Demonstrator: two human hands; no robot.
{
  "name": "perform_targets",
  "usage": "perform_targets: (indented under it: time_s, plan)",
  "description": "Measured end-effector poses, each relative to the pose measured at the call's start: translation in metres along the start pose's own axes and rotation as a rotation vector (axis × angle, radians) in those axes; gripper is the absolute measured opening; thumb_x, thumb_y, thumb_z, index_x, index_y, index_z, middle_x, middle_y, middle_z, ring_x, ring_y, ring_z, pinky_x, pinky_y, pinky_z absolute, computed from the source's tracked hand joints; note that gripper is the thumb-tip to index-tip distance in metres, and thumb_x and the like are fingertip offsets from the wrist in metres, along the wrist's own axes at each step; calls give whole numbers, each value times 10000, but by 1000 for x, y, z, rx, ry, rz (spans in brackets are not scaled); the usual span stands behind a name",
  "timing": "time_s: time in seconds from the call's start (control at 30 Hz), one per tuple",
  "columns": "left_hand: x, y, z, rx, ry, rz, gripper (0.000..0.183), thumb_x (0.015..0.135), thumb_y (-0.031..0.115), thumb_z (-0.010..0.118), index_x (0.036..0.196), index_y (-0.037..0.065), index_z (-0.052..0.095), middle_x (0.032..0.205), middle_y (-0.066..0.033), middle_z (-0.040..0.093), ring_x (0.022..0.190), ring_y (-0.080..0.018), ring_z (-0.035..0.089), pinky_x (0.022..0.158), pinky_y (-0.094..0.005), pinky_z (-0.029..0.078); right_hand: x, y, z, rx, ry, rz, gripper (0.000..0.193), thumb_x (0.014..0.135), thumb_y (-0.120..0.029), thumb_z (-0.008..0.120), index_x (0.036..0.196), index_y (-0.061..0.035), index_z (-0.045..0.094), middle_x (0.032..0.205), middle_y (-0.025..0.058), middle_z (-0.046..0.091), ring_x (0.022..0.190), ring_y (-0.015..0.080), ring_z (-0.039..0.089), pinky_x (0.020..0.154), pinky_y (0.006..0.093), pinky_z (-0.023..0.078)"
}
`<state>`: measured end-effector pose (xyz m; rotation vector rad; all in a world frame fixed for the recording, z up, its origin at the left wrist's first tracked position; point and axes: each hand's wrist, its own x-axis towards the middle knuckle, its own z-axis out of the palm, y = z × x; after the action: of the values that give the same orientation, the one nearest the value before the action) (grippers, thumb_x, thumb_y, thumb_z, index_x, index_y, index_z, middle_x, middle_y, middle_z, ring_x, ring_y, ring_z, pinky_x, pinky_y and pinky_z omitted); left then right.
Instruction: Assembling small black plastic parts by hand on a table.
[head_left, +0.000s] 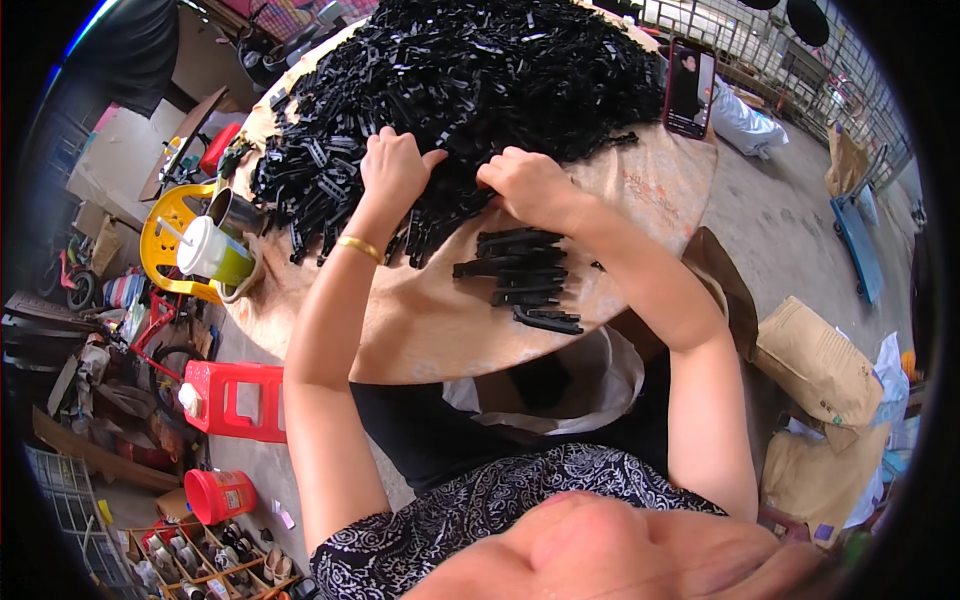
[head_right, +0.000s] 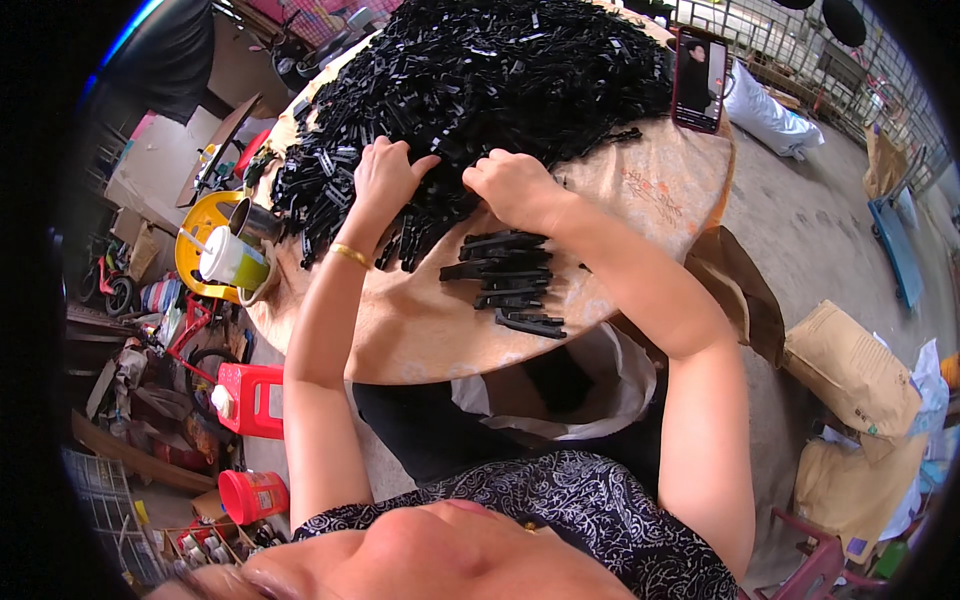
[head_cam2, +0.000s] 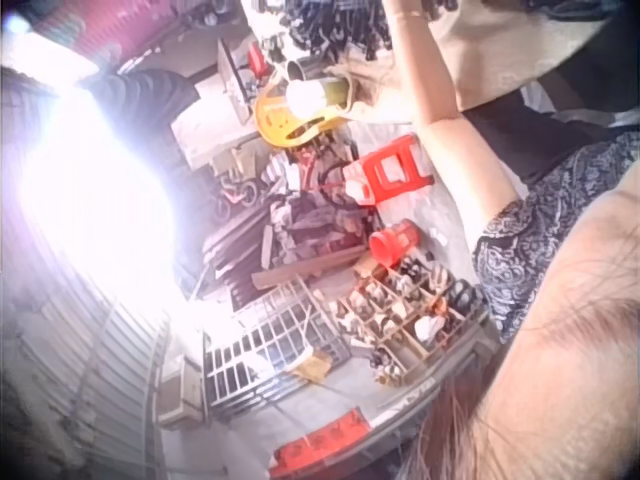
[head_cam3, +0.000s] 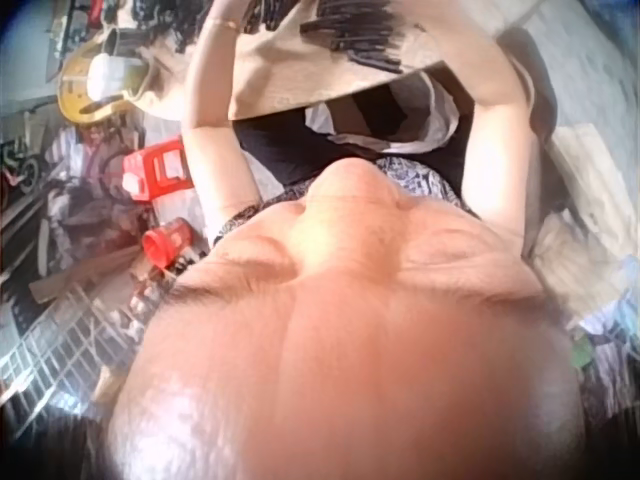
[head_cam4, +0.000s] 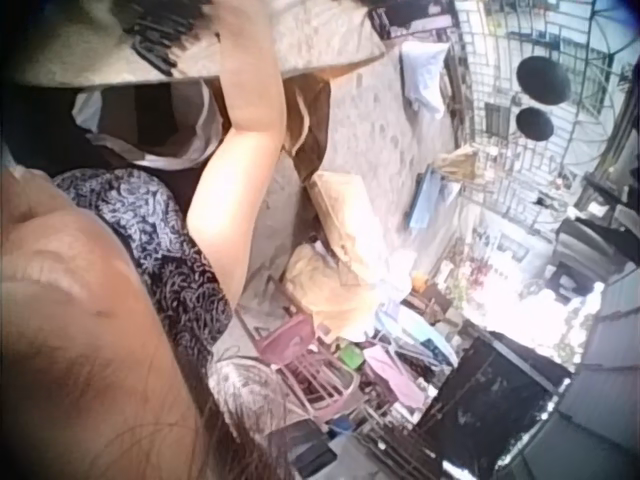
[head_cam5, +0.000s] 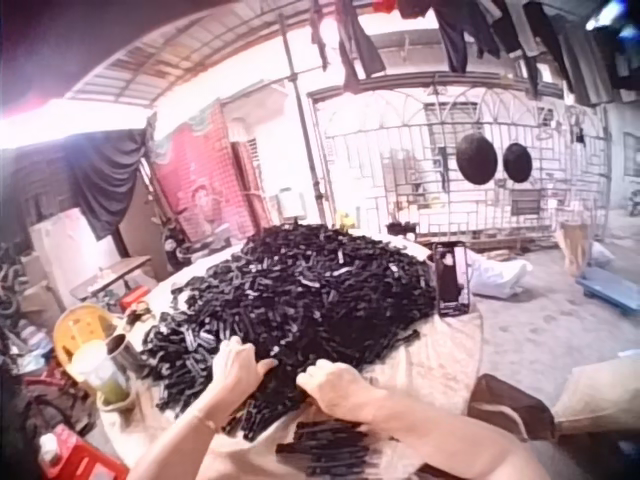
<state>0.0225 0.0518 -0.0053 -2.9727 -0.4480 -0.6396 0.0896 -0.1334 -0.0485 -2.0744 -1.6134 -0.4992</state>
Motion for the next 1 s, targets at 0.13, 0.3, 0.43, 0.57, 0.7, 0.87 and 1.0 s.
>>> perform_targets:
  time_s: [0.13,0.3,0.43,0.57,0.7,0.87,1.0]
  plan:
    - [16,0,4,85,-197,42,360,750,319,720,873,-17,676,992,-206,615,949,-348,595,815,-397,505,-3,2,-2,-35,-50,6,82,725,-88,620,807,-93,625,848,69,622,872,245,586,748,349,503]
    - [12,-16,-2,-117,-284,124,289,694,193,717,888,-6,639,919,-199,620,897,-329,607,791,-385,498,-3,5,-9,72,-115,72,113,724,-147,679,822,-102,643,862,72,631,888,260,599,768,365,498]
    - [-4,-17,-4,-339,-86,39,313,694,159,711,916,-9,568,803,-161,611,767,-278,607,712,-362,485,0,6,-12,180,-122,159,134,723,-189,693,820,-102,659,843,86,651,856,280,619,759,383,495]
    - [-16,-14,-9,-814,66,-168,421,796,75,655,1181,14,498,858,-104,621,747,-149,600,672,-259,519,1,11,-8,408,55,238,99,753,-129,685,822,-65,653,797,111,660,733,241,639,673,326,499]
    - [-30,-12,-7,-1477,-56,-366,309,875,69,606,1161,-39,560,974,-108,637,865,-142,617,783,-253,543,5,4,-12,804,129,307,75,818,-22,644,888,3,651,774,66,664,716,94,613,645,232,489]
    - [-45,8,-1,-1793,-238,-402,283,951,192,517,1079,-47,596,1033,-112,632,927,-173,626,877,-300,525,5,-1,-14,830,97,317,74,824,3,639,891,29,658,783,52,667,722,68,593,651,219,489]
    - [-51,11,-3,-1755,-225,-349,261,900,91,584,1120,-49,584,1048,-116,634,916,-165,628,850,-283,535,4,-2,-16,764,124,293,80,814,-13,654,884,24,665,768,65,665,697,76,593,633,217,487]
